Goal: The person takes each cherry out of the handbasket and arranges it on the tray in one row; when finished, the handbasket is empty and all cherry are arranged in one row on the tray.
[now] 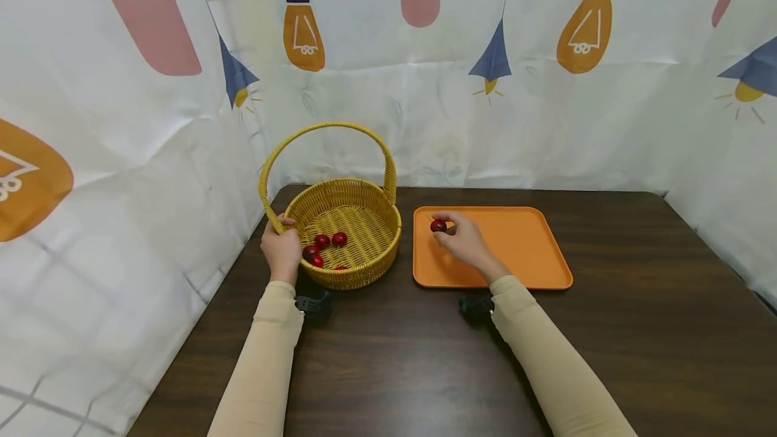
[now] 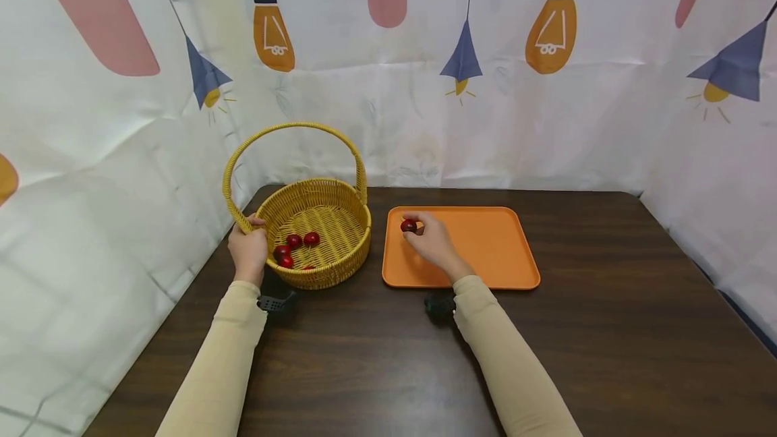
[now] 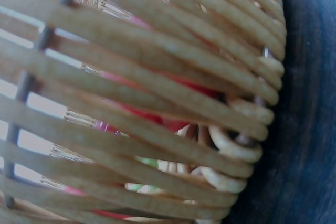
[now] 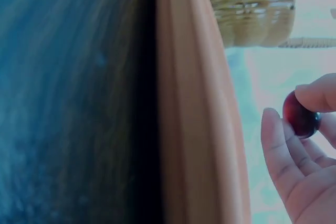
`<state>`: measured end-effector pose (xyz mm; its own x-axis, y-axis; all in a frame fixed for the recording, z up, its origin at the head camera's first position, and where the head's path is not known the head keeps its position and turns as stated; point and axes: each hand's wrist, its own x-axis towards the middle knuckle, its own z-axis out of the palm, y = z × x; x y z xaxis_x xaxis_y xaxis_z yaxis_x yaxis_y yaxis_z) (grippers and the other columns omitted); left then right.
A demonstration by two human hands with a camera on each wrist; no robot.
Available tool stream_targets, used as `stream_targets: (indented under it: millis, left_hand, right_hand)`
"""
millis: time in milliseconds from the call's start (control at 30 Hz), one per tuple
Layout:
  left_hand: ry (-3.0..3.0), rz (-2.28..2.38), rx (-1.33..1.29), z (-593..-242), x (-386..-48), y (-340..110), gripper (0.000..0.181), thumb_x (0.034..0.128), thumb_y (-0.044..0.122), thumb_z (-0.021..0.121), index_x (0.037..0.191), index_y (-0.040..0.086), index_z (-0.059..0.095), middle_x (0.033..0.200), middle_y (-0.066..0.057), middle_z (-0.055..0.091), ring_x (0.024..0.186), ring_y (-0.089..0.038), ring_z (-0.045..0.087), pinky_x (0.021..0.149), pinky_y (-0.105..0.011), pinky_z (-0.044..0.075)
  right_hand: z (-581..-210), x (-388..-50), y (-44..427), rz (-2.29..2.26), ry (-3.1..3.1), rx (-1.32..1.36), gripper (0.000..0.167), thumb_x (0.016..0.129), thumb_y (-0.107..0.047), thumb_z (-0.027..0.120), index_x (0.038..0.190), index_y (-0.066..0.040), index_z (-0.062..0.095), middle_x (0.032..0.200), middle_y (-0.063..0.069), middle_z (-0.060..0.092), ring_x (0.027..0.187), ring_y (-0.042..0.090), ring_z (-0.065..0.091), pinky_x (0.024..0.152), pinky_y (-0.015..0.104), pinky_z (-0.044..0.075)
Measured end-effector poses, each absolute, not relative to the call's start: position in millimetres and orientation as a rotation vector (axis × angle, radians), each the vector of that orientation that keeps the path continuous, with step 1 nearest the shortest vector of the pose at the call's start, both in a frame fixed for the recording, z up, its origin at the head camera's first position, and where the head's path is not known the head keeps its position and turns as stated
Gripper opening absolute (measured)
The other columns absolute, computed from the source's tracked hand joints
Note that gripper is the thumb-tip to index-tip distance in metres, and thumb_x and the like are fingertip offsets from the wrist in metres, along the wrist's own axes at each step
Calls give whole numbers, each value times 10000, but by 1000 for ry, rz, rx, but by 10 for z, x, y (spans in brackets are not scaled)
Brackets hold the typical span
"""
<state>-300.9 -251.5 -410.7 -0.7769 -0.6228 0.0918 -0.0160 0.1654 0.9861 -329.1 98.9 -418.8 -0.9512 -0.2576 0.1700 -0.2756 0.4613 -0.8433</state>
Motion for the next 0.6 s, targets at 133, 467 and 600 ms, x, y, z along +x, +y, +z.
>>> stream_targets:
  millis: [133,467,600]
  left_hand:
    - [-1961,-1661,603,-4101,-3004,-2516,216,892,10,428,1044,50,577,1370,-101,544,1046,-272,487,823,-317,362]
    - [-1950,-1670,619,-4112,-3004,-2523,205,887,10,441,1027,66,581,1385,-92,538,1118,-268,489,878,-344,375]
    - [-1950,-1668,614,-4099,-3006,-2516,203,881,15,442,1019,77,577,1379,-86,543,1115,-262,489,855,-340,376]
  right_hand:
    - [-4239,-3319,1015,1587,-2707,452,400,915,-122,663,1308,-85,597,1264,118,599,865,230,649,650,314,528]
    - [-4329,-3316,1001,1602,-2781,387,362,880,-163,720,1223,-101,623,1159,122,628,944,255,648,639,324,538]
    - [-4356,-3308,975,1555,-2791,386,360,878,-151,722,1219,-94,624,1154,128,631,991,278,631,652,315,540]
